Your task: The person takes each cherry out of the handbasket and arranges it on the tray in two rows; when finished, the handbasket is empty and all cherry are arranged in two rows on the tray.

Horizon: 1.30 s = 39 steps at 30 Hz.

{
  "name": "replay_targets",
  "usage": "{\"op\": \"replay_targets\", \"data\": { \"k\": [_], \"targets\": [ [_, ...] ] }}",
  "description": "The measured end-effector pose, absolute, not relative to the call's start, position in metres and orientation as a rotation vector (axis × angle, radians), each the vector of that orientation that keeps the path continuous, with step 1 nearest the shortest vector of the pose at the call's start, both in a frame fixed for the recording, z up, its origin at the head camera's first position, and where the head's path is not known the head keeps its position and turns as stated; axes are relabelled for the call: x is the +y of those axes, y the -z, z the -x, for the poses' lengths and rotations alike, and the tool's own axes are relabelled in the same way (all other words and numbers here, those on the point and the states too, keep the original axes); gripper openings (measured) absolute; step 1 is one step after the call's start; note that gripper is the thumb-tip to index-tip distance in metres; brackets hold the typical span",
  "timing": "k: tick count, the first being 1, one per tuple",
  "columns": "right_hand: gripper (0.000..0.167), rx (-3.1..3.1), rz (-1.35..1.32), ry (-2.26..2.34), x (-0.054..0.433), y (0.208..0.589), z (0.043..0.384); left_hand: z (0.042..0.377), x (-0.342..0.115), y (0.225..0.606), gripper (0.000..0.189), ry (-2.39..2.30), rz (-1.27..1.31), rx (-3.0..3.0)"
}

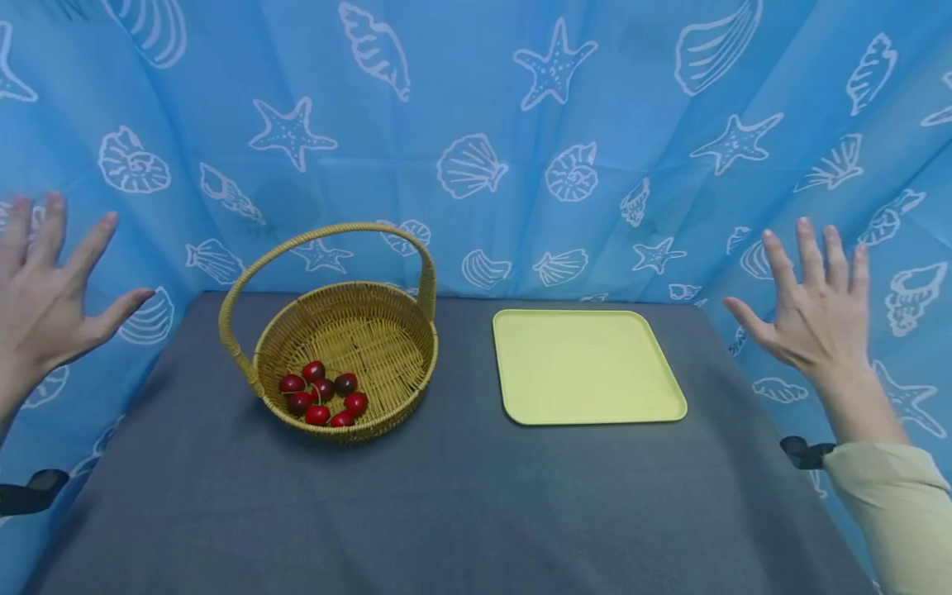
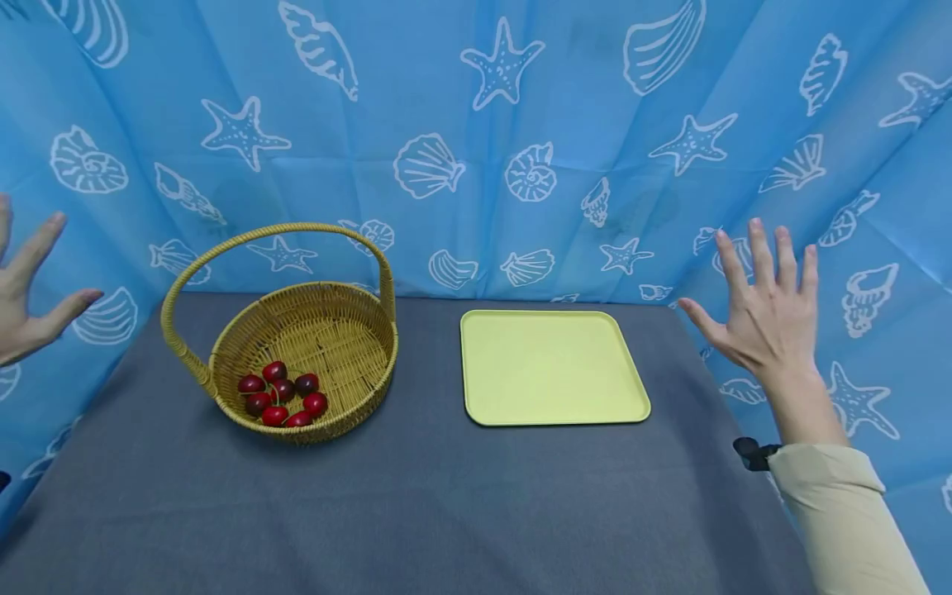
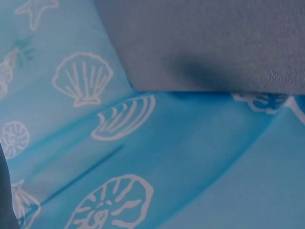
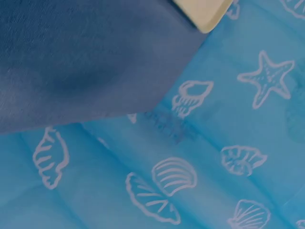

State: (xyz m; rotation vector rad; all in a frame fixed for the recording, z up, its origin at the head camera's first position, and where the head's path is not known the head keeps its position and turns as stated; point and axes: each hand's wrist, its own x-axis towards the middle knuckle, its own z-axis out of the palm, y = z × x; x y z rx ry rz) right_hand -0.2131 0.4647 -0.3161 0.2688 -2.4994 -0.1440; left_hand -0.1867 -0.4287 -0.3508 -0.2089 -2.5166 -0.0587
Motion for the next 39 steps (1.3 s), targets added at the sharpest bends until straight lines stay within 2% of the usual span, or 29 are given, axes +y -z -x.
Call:
{"op": "replay_targets", "data": {
  "k": [7, 13, 19, 22, 25, 30, 39],
  "targets": [
    [0.105, -2.354, -0.403, 0.081, 0.444, 0.321, 0.214, 0.181, -0.421, 0.355, 0.112, 0.112, 0.269, -2.371],
    [0.102, -2.324, -0.460, -0.035, 0.423, 0.329, 0.218, 0.169, -0.407, 0.359, 0.104, 0.174, 0.199, -2.359],
    [0.098, -2.347, -0.530, -0.202, 0.394, 0.337, 0.223, 0.153, -0.386, 0.360, 0.071, 0.329, 0.116, -2.451],
    [0.089, -2.385, -0.579, -0.295, 0.378, 0.340, 0.224, 0.141, -0.370, 0.359, 0.058, 0.435, 0.050, -2.541],
    [0.085, -2.426, -0.625, -0.381, 0.362, 0.345, 0.226, 0.130, -0.356, 0.362, 0.055, 0.536, -0.002, -2.587],
    [0.089, -2.469, -0.684, -0.502, 0.330, 0.356, 0.229, 0.114, -0.342, 0.375, 0.055, 0.716, -0.028, -2.580],
    [0.077, -2.512, -0.808, -0.820, 0.270, 0.365, 0.227, 0.087, -0.320, 0.394, 0.047, 0.979, -0.100, -2.547]
  ]
}}
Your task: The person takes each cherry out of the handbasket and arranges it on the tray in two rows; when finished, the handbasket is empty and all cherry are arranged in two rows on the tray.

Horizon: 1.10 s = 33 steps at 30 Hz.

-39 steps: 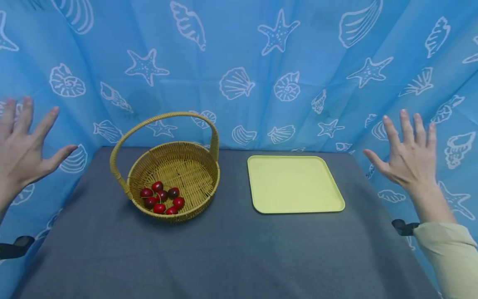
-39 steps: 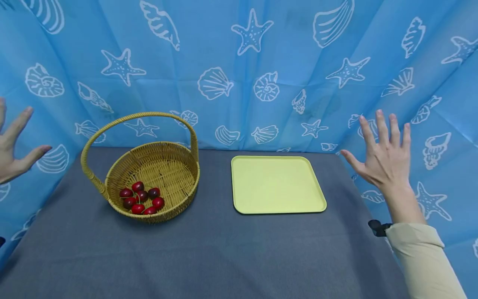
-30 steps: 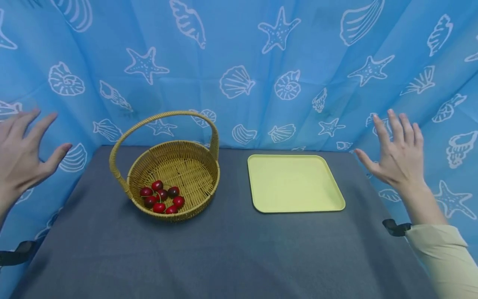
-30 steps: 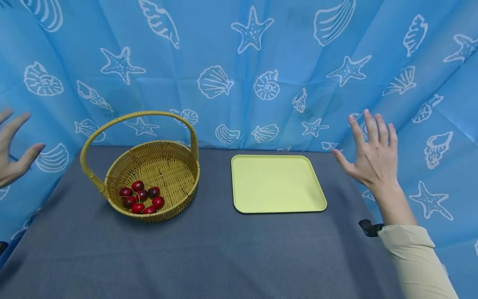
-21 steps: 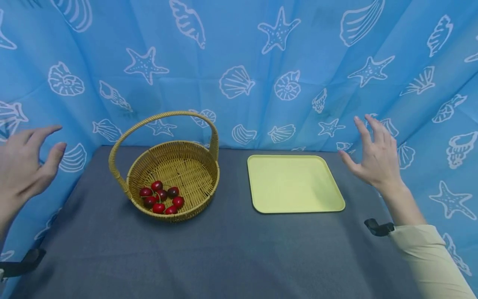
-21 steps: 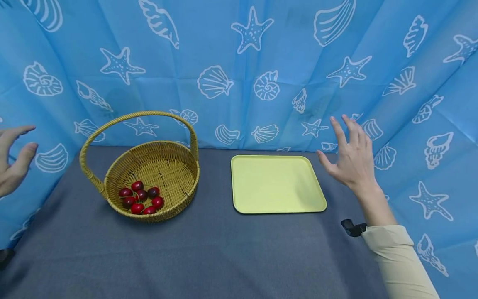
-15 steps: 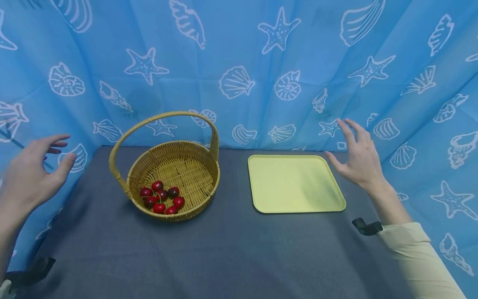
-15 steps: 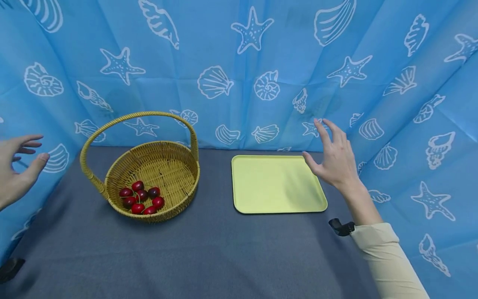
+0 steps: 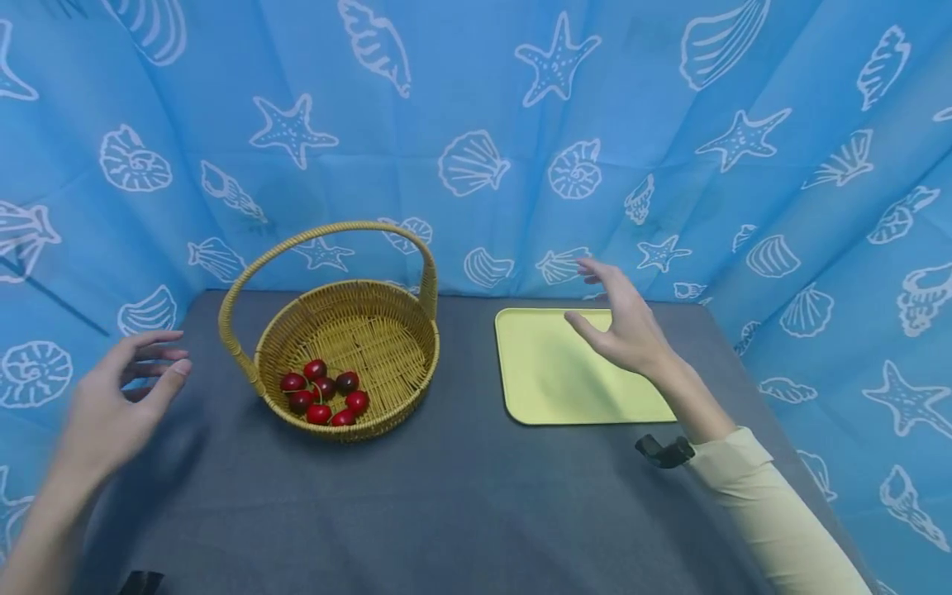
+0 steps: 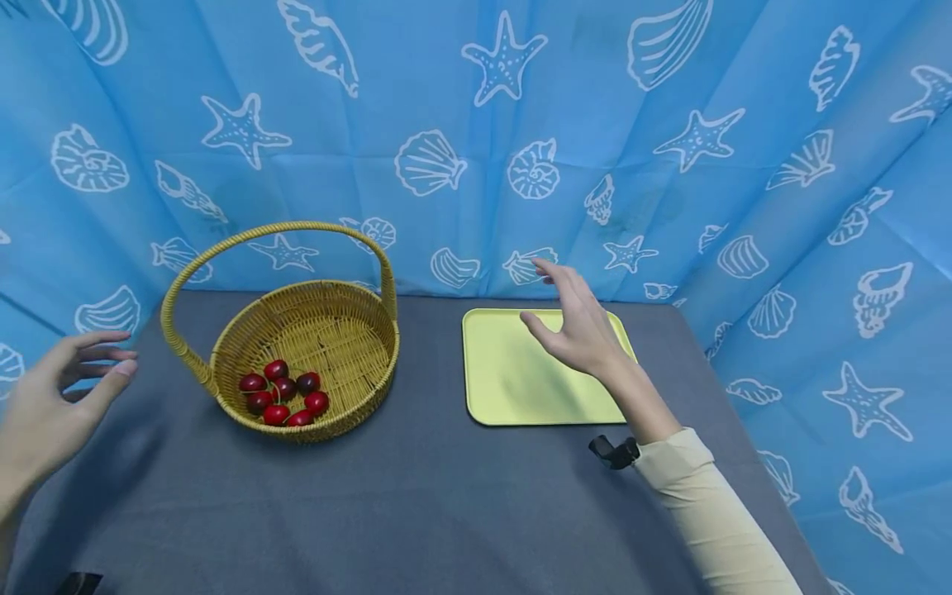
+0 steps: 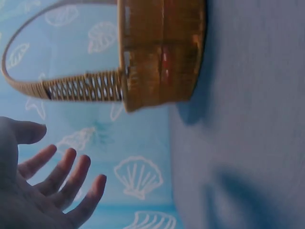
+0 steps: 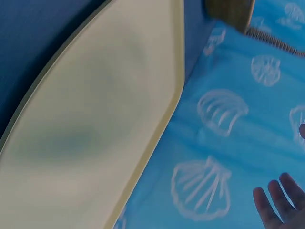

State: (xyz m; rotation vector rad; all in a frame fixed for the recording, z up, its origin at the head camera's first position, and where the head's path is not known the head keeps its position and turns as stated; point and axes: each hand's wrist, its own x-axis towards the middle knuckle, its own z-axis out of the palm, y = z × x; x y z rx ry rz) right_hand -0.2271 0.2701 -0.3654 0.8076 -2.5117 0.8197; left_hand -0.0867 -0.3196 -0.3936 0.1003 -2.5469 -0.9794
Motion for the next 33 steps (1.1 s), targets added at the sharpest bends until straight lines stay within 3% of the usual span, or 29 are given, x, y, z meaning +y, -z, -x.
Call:
{"op": "replay_targets", "data": {
  "k": [9, 23, 33],
  "targets": [
    [0.060, -2.593, -0.961, -1.068, 0.215, 0.365, 0.220, 0.068, -0.288, 0.405, 0.029, 1.239, 0.014, -2.521],
    [0.039, -2.632, -1.317, -1.275, 0.138, 0.365, 0.221, 0.053, -0.245, 0.434, 0.043, 1.609, -0.137, -2.642],
    [0.029, -2.627, -1.501, -1.345, 0.086, 0.361, 0.233, 0.052, -0.223, 0.439, 0.038, 1.722, -0.275, -2.566]
  ]
}}
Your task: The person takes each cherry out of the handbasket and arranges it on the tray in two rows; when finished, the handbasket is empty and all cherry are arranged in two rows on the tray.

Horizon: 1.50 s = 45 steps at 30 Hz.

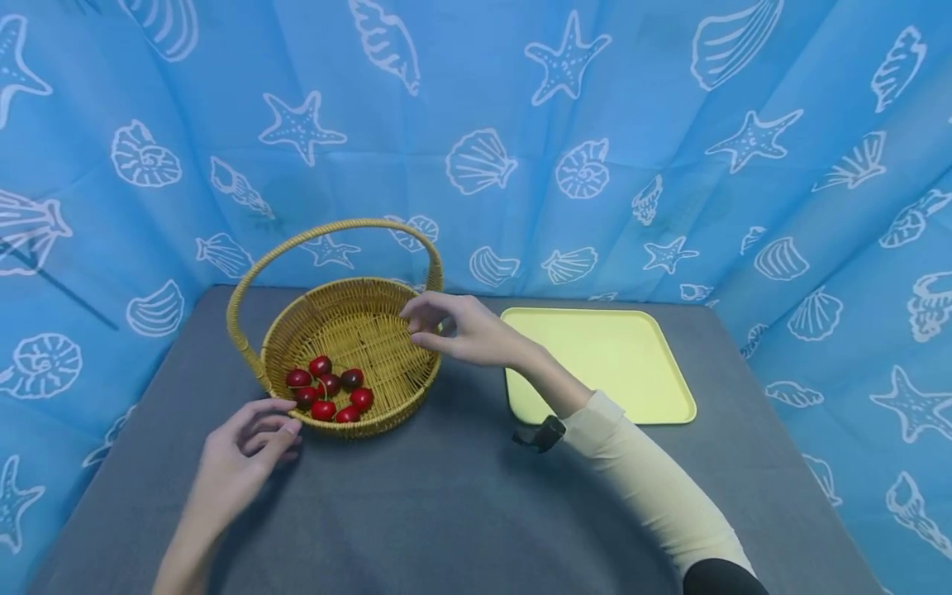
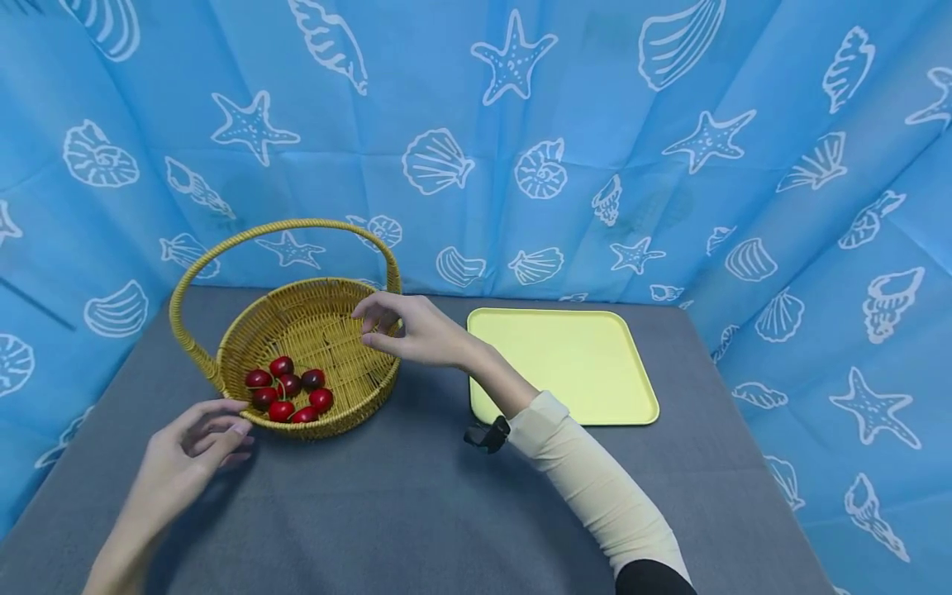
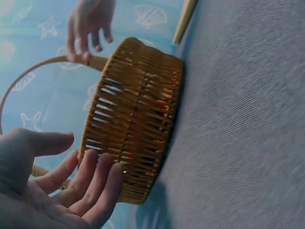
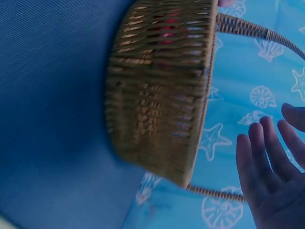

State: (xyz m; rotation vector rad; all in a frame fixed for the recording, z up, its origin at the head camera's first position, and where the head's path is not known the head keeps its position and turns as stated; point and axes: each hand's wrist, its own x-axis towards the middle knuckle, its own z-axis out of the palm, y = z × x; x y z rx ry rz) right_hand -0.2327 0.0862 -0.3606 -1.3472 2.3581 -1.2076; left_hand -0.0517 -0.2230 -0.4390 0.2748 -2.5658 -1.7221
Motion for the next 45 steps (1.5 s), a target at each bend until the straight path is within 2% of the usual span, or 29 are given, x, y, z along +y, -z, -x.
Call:
{"op": "replay_targets", "data": {
  "k": [5, 14, 23, 30, 45],
  "targets": [
    [0.026, 2.265, 1.377, 1.158, 0.057, 0.354, 0.241, 0.052, -0.218, 0.442, 0.038, 1.692, -0.367, -2.538],
    [0.027, 2.186, 1.394, 1.075, 0.013, 0.346, 0.259, 0.053, -0.208, 0.448, 0.030, 1.607, -0.335, -2.407],
    [0.030, 2.014, 1.201, 1.072, -0.023, 0.349, 0.271, 0.053, -0.206, 0.448, 0.030, 1.587, -0.382, -2.420],
    [0.027, 1.902, 1.112, 1.110, -0.034, 0.366, 0.280, 0.054, -0.205, 0.448, 0.030, 1.595, -0.382, -2.413],
    [0.034, 1.839, 0.914, 0.978, -0.039, 0.402, 0.289, 0.054, -0.204, 0.449, 0.028, 1.604, -0.387, -2.404]
  ]
}}
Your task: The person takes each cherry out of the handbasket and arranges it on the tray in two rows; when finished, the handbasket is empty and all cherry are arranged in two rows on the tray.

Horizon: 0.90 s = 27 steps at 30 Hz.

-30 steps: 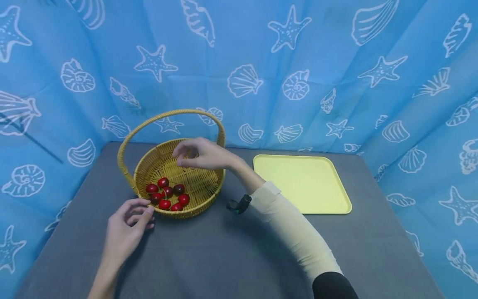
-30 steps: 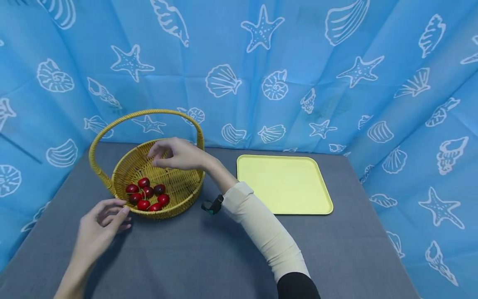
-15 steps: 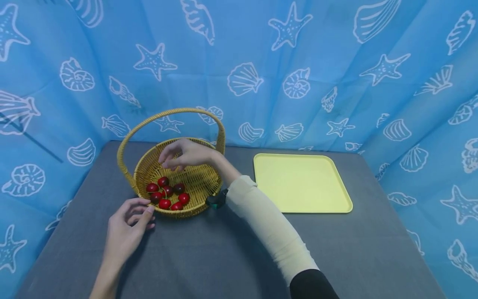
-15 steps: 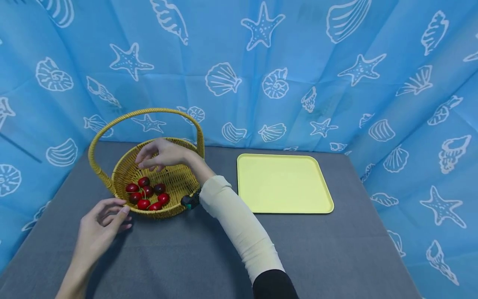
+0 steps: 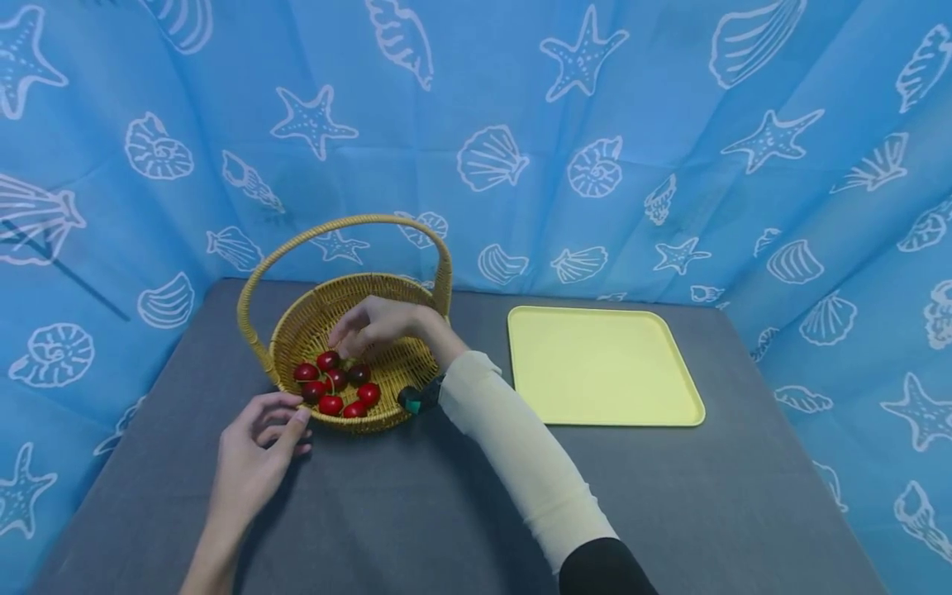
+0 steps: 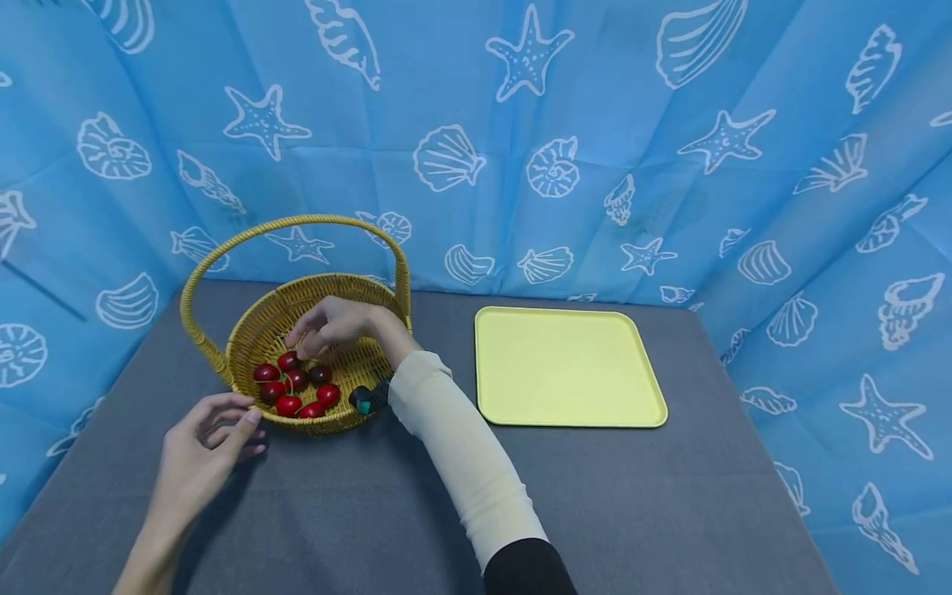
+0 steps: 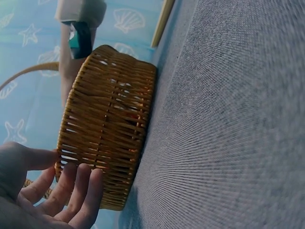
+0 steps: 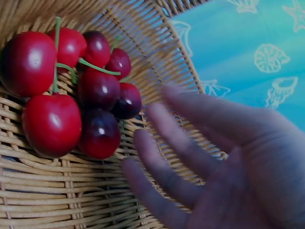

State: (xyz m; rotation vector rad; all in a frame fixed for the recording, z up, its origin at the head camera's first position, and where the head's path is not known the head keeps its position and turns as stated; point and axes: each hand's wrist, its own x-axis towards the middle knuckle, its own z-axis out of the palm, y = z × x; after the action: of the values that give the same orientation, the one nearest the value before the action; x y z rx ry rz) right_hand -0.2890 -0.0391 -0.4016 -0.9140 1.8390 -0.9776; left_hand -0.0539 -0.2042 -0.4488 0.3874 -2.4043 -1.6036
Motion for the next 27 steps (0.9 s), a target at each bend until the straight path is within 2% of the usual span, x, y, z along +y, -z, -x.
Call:
{"op": "replay_targets", "data": {
  "k": [6, 12, 27],
  "targets": [
    [0.037, 1.824, 0.870, 0.847, -0.033, 0.410, 0.292, 0.054, -0.204, 0.449, 0.028, 1.609, -0.385, -2.407],
    [0.041, 1.820, 0.941, 0.758, -0.029, 0.417, 0.295, 0.054, -0.203, 0.448, 0.030, 1.603, -0.405, -2.422],
    [0.035, 1.811, 1.017, 0.734, -0.032, 0.428, 0.296, 0.055, -0.204, 0.449, 0.032, 1.583, -0.418, -2.440]
  ]
}}
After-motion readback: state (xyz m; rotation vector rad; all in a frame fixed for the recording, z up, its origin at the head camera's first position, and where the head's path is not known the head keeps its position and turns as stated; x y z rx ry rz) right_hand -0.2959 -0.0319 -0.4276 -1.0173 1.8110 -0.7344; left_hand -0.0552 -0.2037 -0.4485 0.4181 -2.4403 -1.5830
